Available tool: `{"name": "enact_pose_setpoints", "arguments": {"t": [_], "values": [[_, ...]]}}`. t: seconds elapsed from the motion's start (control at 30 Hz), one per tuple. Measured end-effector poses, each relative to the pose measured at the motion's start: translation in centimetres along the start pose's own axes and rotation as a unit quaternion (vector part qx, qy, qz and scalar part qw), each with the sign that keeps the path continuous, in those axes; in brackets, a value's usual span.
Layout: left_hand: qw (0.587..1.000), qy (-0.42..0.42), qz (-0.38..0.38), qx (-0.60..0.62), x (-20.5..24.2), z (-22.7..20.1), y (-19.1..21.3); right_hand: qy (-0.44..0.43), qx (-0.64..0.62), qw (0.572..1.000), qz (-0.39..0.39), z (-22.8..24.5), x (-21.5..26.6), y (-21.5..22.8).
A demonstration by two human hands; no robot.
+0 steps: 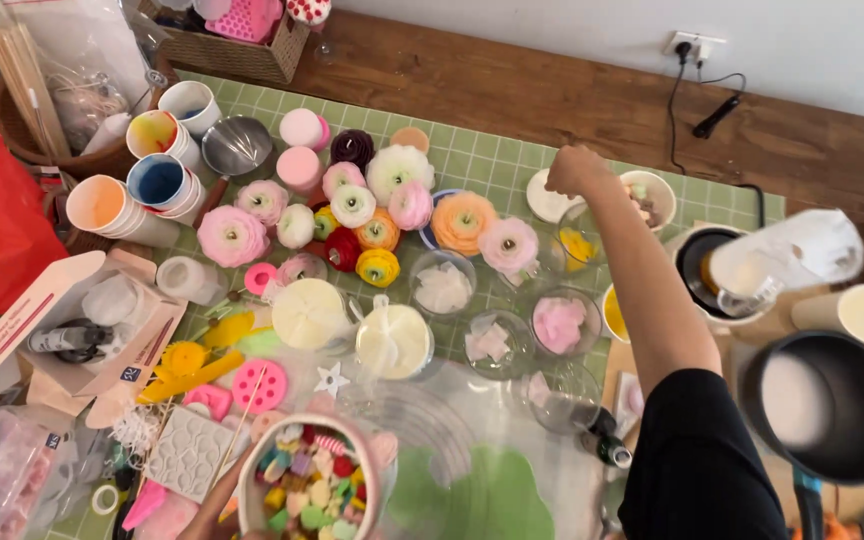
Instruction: Sorting small decorative wax charms and items into various containers at a workbench.
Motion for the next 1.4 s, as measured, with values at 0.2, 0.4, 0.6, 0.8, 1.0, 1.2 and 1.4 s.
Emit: {"name": "enact_pose_setpoints", "arguments": {"t": [0.2,0.4,0.6,0.8,1.0,1.2,1.4], "values": [[0.998,0.045,-0.038,0.001,-1.6,0.6,1.2,-0.043,0.142,0.98,0.131,2.8,-2.6,-4.8],[0.992,0.092,-0.081,0.013,-0.3,2.1,3.1,-0.013,0.208,0.969,0.132,-1.2,-6.2,-9.2],[0.983,0.135,-0.12,0.033,4.5,4.3,4.7,-0.024,0.147,0.989,0.007,4.6,-2.0,1.6],[0.99,0.015,-0.13,0.051,8.6,1.3,3.6,0.1,0.15,0.979,-0.094,12.8,11.0,12.0],[0.997,-0.002,-0.075,-0.017,12.5,0.2,1.3,0.275,0.16,0.924,-0.212,21.8,34.0,15.2],[0.982,-0.094,0.051,-0.157,16.8,-0.1,-3.7,0.329,0.197,0.905,-0.185,30.1,51.7,7.6],[0.966,-0.015,0.175,-0.189,17.5,6.2,-7.1,0.296,0.17,0.93,-0.136,30.9,60.5,-3.4]]}}
Point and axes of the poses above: each hand's wrist, its own x-axis away from the middle knuckle, its own y-axis out of the back of the hand, z = x × y, the point moved 10 cm from there along -x, towards the middle knuckle, and after that the axes turned 2 degrees about -x, right-handed, at the moved point
